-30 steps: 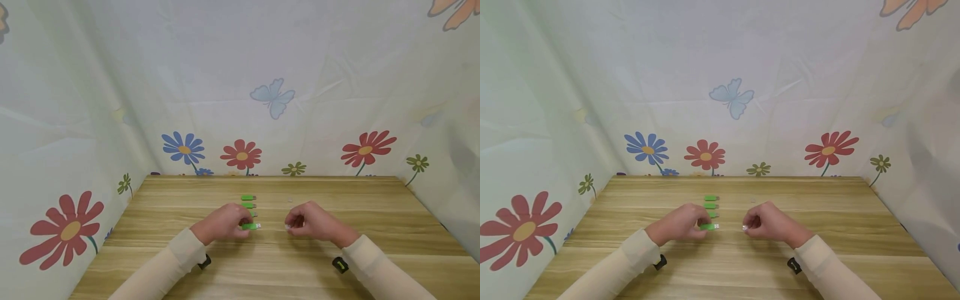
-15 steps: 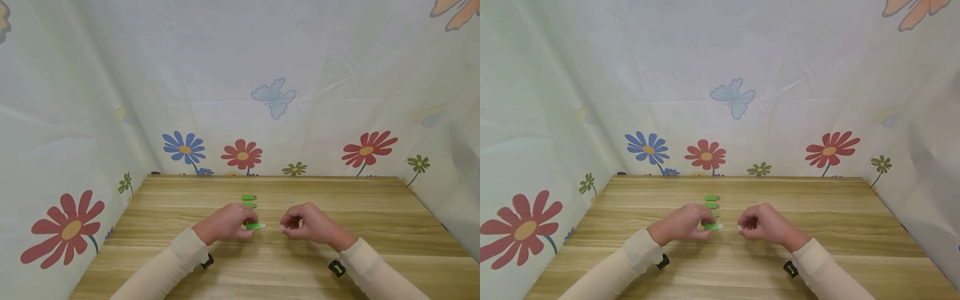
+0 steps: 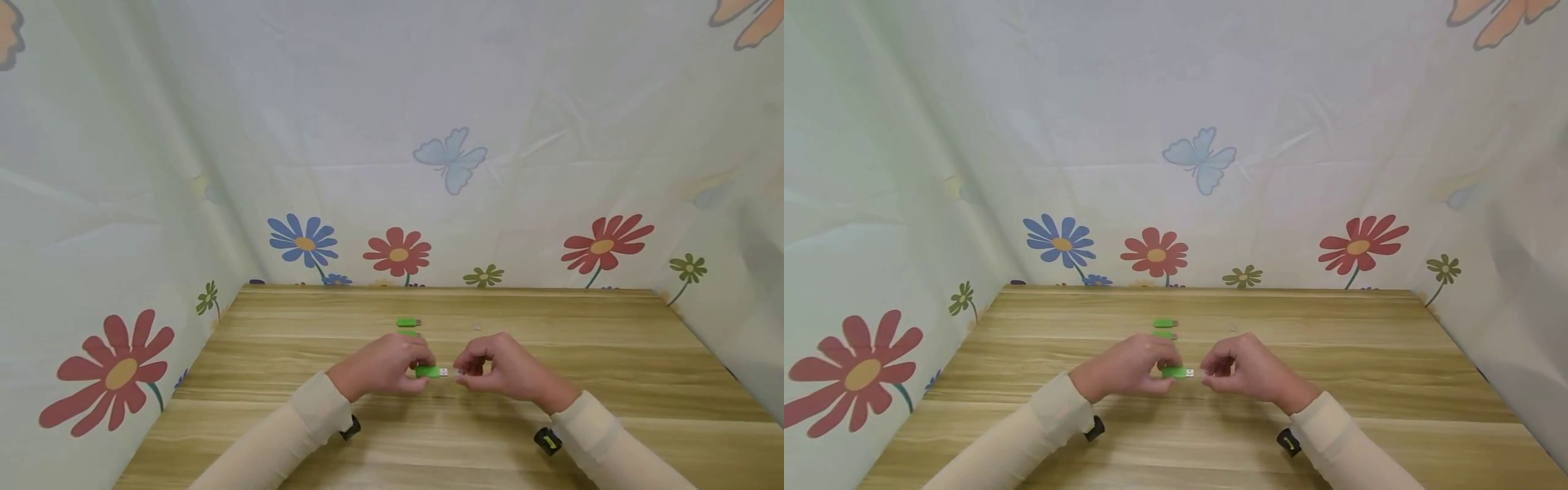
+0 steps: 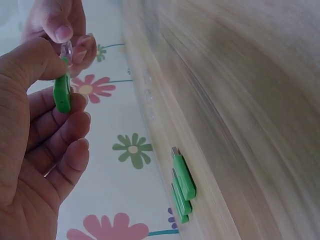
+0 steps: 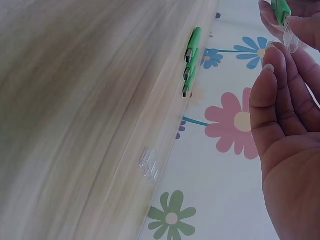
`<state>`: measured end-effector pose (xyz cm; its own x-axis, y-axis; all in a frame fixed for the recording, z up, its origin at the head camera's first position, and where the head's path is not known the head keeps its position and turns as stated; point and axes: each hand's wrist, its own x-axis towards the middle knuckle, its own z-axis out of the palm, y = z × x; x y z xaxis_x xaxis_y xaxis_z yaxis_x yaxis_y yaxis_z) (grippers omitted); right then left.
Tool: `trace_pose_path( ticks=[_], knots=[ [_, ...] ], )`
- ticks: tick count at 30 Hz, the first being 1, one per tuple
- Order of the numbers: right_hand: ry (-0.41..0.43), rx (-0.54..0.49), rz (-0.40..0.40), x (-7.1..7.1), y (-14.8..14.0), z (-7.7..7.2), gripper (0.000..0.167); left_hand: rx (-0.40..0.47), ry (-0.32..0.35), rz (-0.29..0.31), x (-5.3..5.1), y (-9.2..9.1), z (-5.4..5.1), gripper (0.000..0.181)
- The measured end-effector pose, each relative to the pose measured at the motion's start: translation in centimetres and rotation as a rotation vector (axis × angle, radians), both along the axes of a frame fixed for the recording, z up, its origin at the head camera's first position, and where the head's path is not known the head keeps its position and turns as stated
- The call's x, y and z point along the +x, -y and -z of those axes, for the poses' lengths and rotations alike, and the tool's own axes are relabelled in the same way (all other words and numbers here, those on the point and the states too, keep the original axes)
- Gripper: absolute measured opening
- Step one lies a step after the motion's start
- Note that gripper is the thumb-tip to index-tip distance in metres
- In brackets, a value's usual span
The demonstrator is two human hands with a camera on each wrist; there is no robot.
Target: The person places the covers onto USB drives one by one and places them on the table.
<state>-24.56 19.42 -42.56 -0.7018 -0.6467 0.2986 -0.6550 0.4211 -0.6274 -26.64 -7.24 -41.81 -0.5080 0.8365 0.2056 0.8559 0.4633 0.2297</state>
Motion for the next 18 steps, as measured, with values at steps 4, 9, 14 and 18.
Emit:
trace_pose_path(
  ticks=[4,9,14,18],
  knots=[
    [0.003,-0.007,-0.006,0.01,0.11,0.03,0.005,0.004,-0.016,0.0,0.13,-0.29,-0.04,0.013],
    [-0.005,-0.008,-0.007,0.03,0.27,0.03,0.005,0.006,-0.021,-0.007,0.36,-0.41,-0.33,0.013],
    [-0.003,-0.003,-0.004,0.09,0.3,0.02,0.006,0.004,-0.021,-0.011,0.47,-0.44,-0.48,0.012],
    [0.001,-0.002,0.001,0.1,0.29,0.06,0.005,-0.002,-0.026,-0.004,0.42,-0.57,-0.4,0.012]
  ],
)
